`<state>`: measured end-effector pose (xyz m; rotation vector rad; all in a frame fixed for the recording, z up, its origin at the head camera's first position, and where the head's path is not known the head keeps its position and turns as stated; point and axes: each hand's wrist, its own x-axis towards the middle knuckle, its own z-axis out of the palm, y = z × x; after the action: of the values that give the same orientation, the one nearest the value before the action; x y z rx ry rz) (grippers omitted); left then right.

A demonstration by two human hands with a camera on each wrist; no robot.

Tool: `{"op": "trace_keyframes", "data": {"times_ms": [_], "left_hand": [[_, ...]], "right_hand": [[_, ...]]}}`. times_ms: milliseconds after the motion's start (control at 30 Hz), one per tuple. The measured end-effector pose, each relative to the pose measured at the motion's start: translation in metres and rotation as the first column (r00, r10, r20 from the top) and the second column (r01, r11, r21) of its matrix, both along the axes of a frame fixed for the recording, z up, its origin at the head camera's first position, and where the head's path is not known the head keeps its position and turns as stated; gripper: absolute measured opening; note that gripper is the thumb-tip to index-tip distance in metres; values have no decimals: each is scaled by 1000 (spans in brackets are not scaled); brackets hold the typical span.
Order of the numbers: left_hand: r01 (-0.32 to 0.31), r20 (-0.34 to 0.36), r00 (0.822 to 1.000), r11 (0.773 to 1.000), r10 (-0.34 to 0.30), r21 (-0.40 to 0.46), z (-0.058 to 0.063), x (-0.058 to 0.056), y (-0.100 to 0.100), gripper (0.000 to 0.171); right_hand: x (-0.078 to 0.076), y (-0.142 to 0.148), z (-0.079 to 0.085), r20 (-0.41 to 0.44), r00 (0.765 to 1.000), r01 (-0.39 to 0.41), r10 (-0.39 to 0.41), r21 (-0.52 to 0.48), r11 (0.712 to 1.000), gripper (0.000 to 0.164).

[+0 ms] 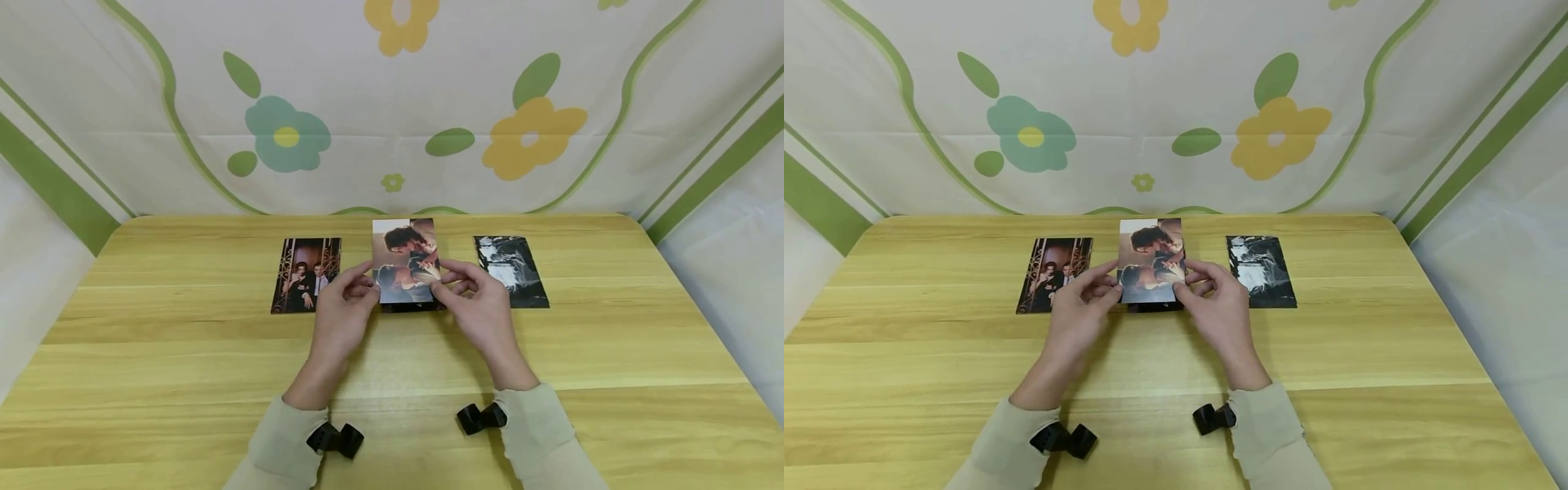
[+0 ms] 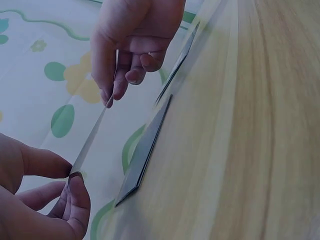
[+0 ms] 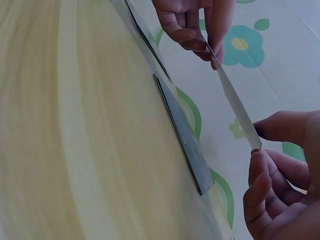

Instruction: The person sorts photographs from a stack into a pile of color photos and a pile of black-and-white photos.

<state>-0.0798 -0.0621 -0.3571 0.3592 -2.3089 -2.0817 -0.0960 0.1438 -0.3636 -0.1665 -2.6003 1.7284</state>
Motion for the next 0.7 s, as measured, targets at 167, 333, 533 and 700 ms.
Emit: {"op": "trace_keyframes", "data": {"times_ms": [167, 333, 533, 700], "left_hand": [[-7, 4, 1000, 1000, 7, 14, 1, 0, -1, 44], [-29, -8, 1000, 1000, 29, 10, 2, 1, -3, 41], [-54, -2, 999, 998, 54, -32, 4, -1, -17, 39], [-127, 3, 992, 988, 128, -85, 4, -2, -38, 37]], "right_hand": [[0, -1, 3, 15, 1000, -3, 3, 0, 1000, 39], [1, -5, 3, 19, 1000, -11, 12, -15, 1000, 38], [3, -21, 1, -9, 999, -44, 44, -38, 998, 42], [3, -46, 5, 9, 995, -97, 98, -56, 994, 49]]}}
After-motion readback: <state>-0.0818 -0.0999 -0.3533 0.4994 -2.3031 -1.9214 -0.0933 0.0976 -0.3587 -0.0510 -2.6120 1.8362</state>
